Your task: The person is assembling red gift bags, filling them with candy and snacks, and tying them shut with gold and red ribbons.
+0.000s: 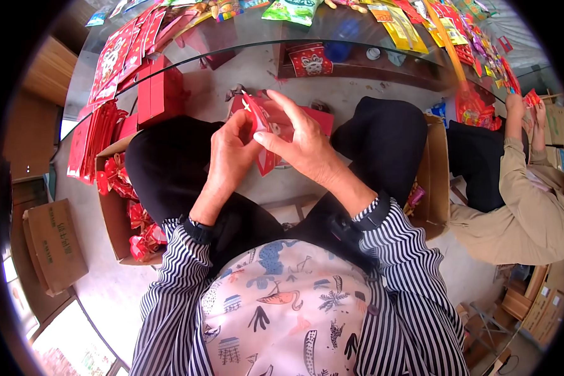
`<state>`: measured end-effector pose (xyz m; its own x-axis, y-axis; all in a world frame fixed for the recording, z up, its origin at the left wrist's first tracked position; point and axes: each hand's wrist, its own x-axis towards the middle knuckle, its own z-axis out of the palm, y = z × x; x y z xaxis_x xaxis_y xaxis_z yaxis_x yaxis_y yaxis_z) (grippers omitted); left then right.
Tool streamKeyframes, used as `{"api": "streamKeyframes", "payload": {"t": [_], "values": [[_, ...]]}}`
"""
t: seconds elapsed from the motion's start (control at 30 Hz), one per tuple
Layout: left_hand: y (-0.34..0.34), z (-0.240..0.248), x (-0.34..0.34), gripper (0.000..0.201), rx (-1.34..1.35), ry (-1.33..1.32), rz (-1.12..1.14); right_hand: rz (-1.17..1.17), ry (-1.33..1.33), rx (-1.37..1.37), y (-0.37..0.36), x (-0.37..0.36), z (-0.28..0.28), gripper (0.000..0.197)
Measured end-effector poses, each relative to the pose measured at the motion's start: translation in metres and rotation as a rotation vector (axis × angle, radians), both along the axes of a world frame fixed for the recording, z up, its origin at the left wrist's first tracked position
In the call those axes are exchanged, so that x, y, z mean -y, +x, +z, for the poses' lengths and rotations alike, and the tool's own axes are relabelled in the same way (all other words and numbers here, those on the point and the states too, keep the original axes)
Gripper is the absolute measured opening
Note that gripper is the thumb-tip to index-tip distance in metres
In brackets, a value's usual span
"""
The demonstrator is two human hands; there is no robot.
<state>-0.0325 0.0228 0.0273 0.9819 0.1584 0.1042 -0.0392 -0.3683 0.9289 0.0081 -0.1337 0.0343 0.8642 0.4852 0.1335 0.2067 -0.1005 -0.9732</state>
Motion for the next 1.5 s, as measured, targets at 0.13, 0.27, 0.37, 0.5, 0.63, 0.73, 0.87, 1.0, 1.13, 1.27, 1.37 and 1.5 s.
{"api": "streamKeyframes", "payload": {"t": [0.13,0.27,0.37,0.5,0.63,0.73,0.87,1.0,1.13,1.27,1.37,1.5], "values": [[-0.007,0.010,0.000,0.020,0.060,0.072,0.064,-0.202,-0.124,0.030,0.000,0.001,-0.003,0.044],[-0.014,0.024,-0.014,0.017,0.033,0.107,0.154,-0.223,-0.107,0.011,0.005,0.011,0.005,0.041],[-0.019,0.023,-0.015,0.015,0.115,0.152,0.142,-0.240,-0.164,0.081,0.002,0.015,0.014,0.038],[-0.024,0.026,-0.004,0.017,0.106,0.263,0.092,-0.113,-0.178,0.697,-0.017,0.015,0.042,0.025],[-0.025,0.025,0.006,0.013,0.123,0.247,0.080,0.125,-0.226,0.766,-0.024,0.008,0.048,0.018],[-0.029,0.026,0.006,0.013,0.168,0.220,0.109,0.156,-0.377,0.852,-0.018,0.013,0.042,0.014],[-0.038,0.033,0.012,0.015,0.248,0.308,0.057,0.267,-0.615,0.892,-0.019,0.025,0.034,0.012],[-0.047,0.038,0.020,0.016,0.321,0.389,-0.020,0.409,-0.573,0.861,-0.017,0.026,0.032,0.008],[-0.051,0.039,0.022,0.017,0.403,0.410,-0.098,0.279,-0.553,0.377,-0.018,0.015,0.031,0.007],[-0.053,0.040,0.022,0.018,0.418,0.441,-0.102,0.240,-0.645,0.534,-0.018,-0.001,0.018,0.020],[-0.053,0.032,0.020,0.017,0.377,0.416,-0.076,0.178,-0.584,0.775,-0.015,-0.007,0.001,0.013],[-0.049,0.016,0.011,0.017,0.220,0.281,0.037,0.343,-0.735,0.397,-0.014,-0.011,0.020,0.012]]}}
